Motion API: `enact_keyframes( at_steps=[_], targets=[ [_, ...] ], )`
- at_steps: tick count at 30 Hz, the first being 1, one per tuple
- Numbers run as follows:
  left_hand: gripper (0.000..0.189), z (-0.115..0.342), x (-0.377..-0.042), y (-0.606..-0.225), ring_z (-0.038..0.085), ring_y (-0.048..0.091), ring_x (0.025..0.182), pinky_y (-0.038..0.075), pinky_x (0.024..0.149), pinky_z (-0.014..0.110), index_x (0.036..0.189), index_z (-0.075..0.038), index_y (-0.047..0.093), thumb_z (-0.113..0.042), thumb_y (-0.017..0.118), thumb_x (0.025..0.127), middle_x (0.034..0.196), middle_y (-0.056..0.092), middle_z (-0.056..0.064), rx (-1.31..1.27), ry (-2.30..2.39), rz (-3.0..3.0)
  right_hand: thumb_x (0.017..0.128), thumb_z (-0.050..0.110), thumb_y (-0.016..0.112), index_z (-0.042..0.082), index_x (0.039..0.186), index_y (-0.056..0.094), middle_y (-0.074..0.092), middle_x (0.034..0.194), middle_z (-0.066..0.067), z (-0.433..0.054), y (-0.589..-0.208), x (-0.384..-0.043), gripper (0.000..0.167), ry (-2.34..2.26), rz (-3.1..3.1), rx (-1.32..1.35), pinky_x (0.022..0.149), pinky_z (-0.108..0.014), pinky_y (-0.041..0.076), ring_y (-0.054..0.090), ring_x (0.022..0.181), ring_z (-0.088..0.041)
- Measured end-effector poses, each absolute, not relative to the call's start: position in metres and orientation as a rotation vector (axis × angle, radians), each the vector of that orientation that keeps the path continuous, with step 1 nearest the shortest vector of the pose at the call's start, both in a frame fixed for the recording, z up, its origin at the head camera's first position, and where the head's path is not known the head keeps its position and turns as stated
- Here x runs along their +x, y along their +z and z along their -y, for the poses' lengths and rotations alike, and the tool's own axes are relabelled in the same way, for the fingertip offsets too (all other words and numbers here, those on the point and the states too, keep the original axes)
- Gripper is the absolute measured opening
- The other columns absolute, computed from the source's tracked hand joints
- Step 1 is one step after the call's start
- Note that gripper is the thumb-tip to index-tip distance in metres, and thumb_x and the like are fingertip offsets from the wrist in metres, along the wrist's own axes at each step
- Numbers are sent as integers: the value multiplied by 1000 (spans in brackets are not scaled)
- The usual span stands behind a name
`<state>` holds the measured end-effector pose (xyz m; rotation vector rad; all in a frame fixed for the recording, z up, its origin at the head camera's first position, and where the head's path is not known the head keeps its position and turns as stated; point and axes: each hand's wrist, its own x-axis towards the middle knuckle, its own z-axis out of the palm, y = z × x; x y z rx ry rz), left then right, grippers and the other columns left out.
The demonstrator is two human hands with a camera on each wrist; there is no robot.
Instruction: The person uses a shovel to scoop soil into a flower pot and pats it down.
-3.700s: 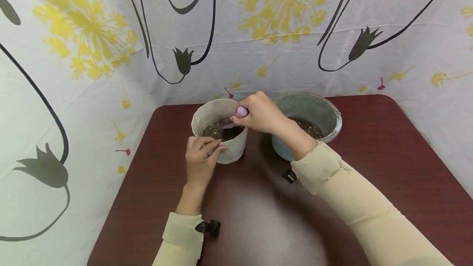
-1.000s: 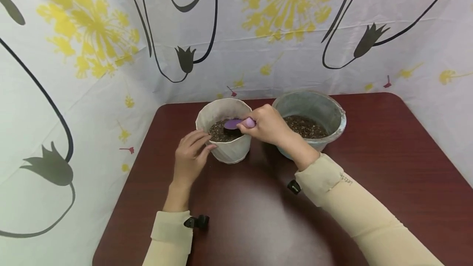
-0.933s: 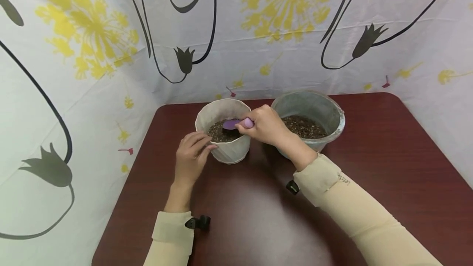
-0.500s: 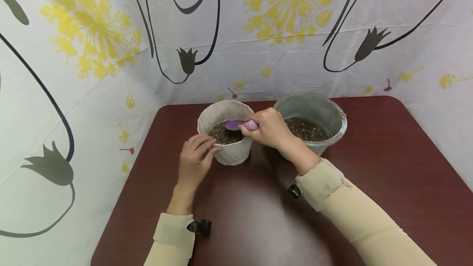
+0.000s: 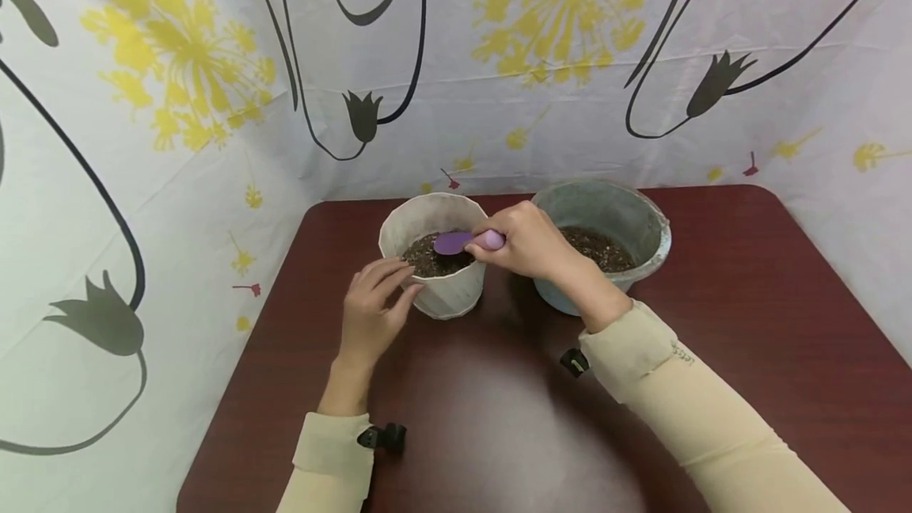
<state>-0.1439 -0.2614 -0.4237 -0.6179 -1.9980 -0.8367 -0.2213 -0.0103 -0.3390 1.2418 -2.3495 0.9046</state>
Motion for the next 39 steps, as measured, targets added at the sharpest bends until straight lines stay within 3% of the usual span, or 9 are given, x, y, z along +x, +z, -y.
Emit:
enact_keyframes(
  at_steps=[6,9,16,27,36,39],
  targets=[
    [20,256,-144,-417,28,65,86,53,80,35,93,1,80,-8,87,76,89,72,8,-661,-860,1992,85,15,81,10,89,82,76,79,0,9,-332,-221,7,916,2426,1366,59,-32,57,69,66,-10],
    [22,253,-142,-417,28,65,84,53,77,37,93,1,80,-11,88,77,89,73,8,-655,-832,1997,85,15,81,10,89,82,76,80,0,9,-329,-221,7,923,2423,1387,61,-31,57,69,67,-10],
    [33,266,-141,-418,32,68,99,50,83,48,98,0,78,-14,91,71,100,74,12,-598,-807,2054,84,13,81,8,85,81,74,75,-1,7,-332,-217,6,875,2388,1364,58,-33,55,66,62,-11],
    [29,244,-145,-419,27,63,80,50,69,41,88,-4,80,-27,88,72,85,71,6,-597,-729,2010,83,15,82,6,86,81,75,74,-2,6,-324,-214,9,948,2370,1298,59,-33,56,68,62,-11],
    [33,261,-149,-414,28,68,86,48,71,44,91,-3,80,-23,92,69,90,72,8,-613,-768,2046,81,14,84,9,75,78,70,66,3,2,-320,-217,10,972,2338,1267,53,-31,50,60,55,-7],
    [30,259,-149,-414,28,66,80,48,70,42,88,-2,80,-23,90,70,86,71,8,-624,-750,2035,81,16,85,11,75,77,68,64,5,3,-317,-216,11,1003,2302,1234,52,-31,48,57,54,-6]
  ],
)
